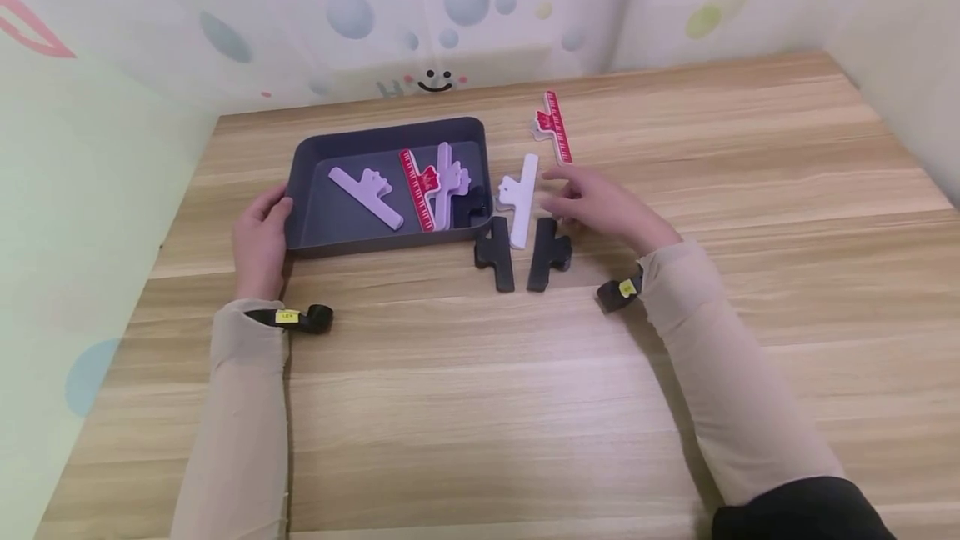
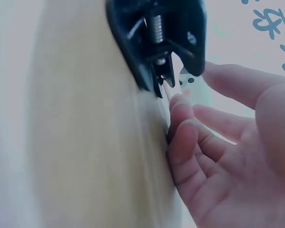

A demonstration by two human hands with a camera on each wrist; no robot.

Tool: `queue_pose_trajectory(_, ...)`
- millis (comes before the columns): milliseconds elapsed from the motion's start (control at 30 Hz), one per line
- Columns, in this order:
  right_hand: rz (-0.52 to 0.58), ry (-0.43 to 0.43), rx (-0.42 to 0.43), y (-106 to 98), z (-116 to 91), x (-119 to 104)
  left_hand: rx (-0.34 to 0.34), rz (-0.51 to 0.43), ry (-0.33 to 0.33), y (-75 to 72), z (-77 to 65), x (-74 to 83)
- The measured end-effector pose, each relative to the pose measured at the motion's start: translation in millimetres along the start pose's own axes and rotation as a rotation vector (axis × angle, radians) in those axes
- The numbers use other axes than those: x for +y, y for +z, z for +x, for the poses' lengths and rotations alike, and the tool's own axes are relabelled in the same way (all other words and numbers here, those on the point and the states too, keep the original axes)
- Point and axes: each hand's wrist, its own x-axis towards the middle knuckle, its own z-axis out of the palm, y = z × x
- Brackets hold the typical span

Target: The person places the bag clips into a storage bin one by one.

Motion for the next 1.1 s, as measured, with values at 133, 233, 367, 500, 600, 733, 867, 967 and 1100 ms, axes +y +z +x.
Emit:
queue_pose_trajectory(133, 0.054, 0.016, -0.001, 1, -8, 4, 0.006, 0.027, 0.009, -1.3, 0.3, -0.1)
queue_pose_trajectory(233, 0.083, 0.03, -0.009, 3, -13, 6, 0.011, 0.033, 0.007, -1.7, 0.4, -1.2)
queue_pose_trajectory(367, 0.131, 0.023, -0.012, 5, -18, 9, 0.005, 0.028, 0.004, -1.9, 0.6, -1.0)
queue_pose_trajectory(500, 0.167, 0.022, -0.016, 6, -21, 11, 0.0, 0.026, 0.002, -1.5, 1.1, -0.7)
queue_pose_trajectory(600, 0.154, 0.022, -0.043, 6, -23, 11, 0.001, 0.03, -0.001, -1.6, 1.6, -0.3)
queue_pose_trajectory(733, 0.139, 0.002, -0.095, 6, -25, 12, -0.004, 0.04, -0.001, -1.5, 2.1, -0.3)
queue_pose_trajectory(867, 0.165, -0.011, -0.132, 6, -25, 12, -0.006, 0.036, -0.004, -1.7, 2.1, -0.4)
queue_pose_trajectory(967, 0.18, -0.012, -0.143, 6, -26, 12, -0.007, 0.039, -0.009, -2.1, 1.8, -0.7)
queue_pose_trajectory(1100, 0.187, -0.004, -0.139, 6, -25, 12, -0.012, 0.053, -0.01, -2.2, 1.7, -0.9)
